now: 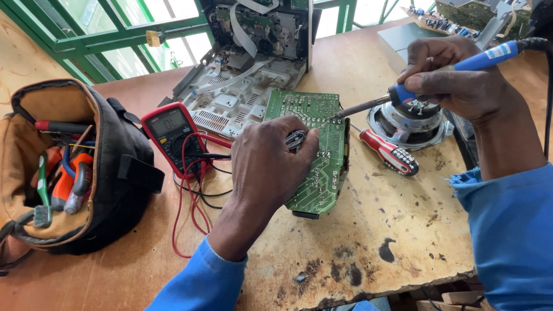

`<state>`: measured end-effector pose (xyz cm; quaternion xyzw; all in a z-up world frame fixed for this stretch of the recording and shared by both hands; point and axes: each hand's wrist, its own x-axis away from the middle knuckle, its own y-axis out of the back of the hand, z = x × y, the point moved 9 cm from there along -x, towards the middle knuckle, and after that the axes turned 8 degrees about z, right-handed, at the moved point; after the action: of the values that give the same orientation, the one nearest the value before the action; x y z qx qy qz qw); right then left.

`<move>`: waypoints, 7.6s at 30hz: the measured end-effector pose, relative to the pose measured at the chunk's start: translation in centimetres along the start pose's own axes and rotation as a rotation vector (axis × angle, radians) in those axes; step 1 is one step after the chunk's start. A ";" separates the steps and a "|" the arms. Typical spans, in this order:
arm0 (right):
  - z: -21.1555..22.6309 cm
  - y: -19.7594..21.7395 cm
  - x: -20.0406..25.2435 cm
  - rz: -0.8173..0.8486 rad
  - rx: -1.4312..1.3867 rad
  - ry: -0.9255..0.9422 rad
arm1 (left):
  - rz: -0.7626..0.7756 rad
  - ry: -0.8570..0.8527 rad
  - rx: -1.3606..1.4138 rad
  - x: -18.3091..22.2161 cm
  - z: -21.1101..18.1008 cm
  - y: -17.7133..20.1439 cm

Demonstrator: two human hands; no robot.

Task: A person uses a soldering iron to repair or assemble components on a printed circuit board at a workbench.

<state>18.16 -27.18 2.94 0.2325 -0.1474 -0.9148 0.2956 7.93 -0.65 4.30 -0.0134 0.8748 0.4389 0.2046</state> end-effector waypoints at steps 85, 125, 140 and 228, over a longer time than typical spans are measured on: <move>1.4 1.1 0.8 -0.095 0.076 -0.018 | 0.033 -0.036 -0.046 -0.1 -1.6 -0.9; -1.0 2.0 1.5 0.027 0.075 -0.004 | 0.007 -0.019 -0.044 0.1 -1.5 -0.9; -0.1 1.6 0.6 -0.129 -0.213 0.053 | -0.197 0.058 0.193 0.6 2.2 4.4; 1.8 -16.3 4.3 -0.495 0.049 -0.336 | -0.111 -0.237 0.255 5.4 5.8 1.3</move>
<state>6.49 -16.79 -3.62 0.1136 -0.1553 -0.9809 0.0296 4.75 5.46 0.25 0.0162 0.8911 0.3110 0.3301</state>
